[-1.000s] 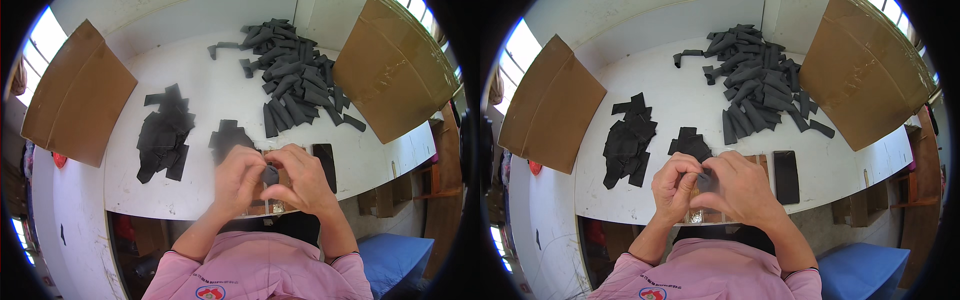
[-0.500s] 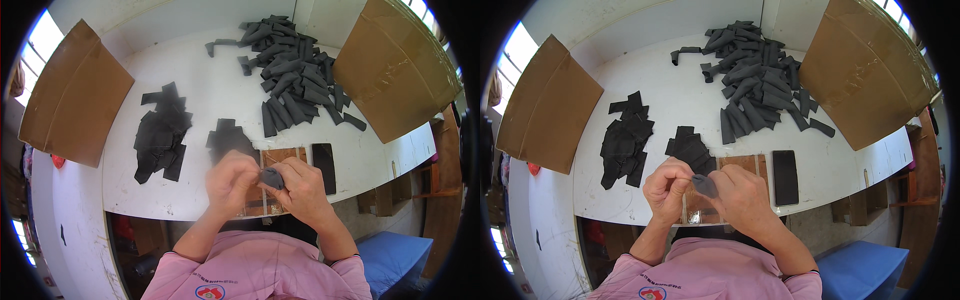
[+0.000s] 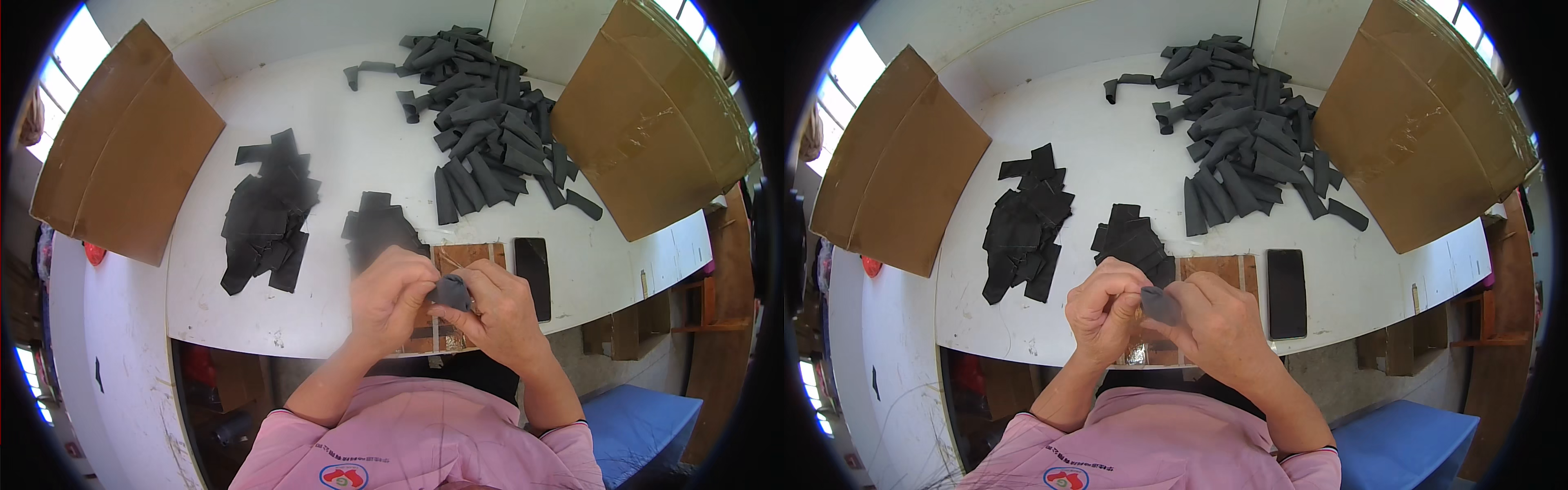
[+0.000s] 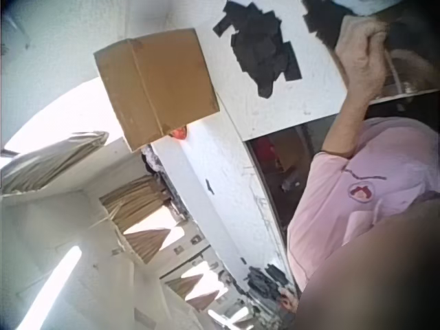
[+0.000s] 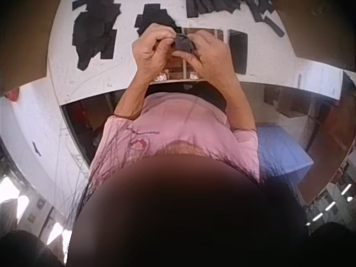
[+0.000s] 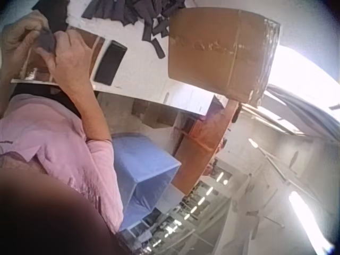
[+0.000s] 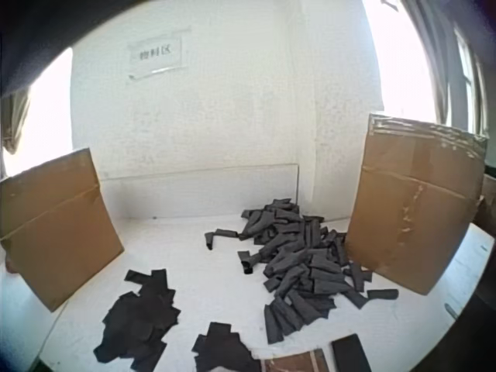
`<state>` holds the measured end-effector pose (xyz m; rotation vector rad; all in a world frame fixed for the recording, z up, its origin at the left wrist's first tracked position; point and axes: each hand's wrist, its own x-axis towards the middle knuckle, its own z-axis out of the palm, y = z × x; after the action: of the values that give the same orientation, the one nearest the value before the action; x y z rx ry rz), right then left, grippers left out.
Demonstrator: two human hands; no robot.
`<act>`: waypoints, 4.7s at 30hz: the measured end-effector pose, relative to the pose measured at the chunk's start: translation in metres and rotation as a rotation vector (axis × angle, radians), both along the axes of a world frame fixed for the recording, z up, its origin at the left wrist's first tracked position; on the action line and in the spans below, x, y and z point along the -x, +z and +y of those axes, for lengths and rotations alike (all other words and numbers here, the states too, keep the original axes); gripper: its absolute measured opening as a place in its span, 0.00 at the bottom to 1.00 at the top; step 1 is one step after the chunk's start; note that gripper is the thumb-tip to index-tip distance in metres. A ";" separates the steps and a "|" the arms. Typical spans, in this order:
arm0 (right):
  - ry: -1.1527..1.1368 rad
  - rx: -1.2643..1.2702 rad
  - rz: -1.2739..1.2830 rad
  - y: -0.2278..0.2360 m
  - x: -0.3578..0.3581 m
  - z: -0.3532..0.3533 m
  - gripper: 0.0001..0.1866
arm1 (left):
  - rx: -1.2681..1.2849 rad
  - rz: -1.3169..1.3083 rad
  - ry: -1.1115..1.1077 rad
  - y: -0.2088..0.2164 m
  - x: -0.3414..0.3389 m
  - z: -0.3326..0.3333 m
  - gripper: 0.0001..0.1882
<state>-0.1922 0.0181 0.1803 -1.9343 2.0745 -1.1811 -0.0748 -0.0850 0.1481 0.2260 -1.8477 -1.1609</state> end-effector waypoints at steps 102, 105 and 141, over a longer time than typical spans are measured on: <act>0.054 0.115 0.048 -0.051 0.000 -0.006 0.10 | -0.801 0.399 -0.166 0.013 -0.010 0.007 0.07; 0.062 0.157 0.035 -0.065 -0.002 -0.009 0.10 | -0.782 0.242 -0.138 0.000 -0.010 0.009 0.07; -0.210 -0.317 -0.843 -0.100 -0.022 0.033 0.16 | 0.177 -0.616 0.259 -0.086 -0.035 -0.066 0.03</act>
<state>-0.1700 0.0511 0.0801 -0.8577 1.8340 -1.2877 -0.0402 -0.1509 0.0625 0.7647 -2.3493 -0.7871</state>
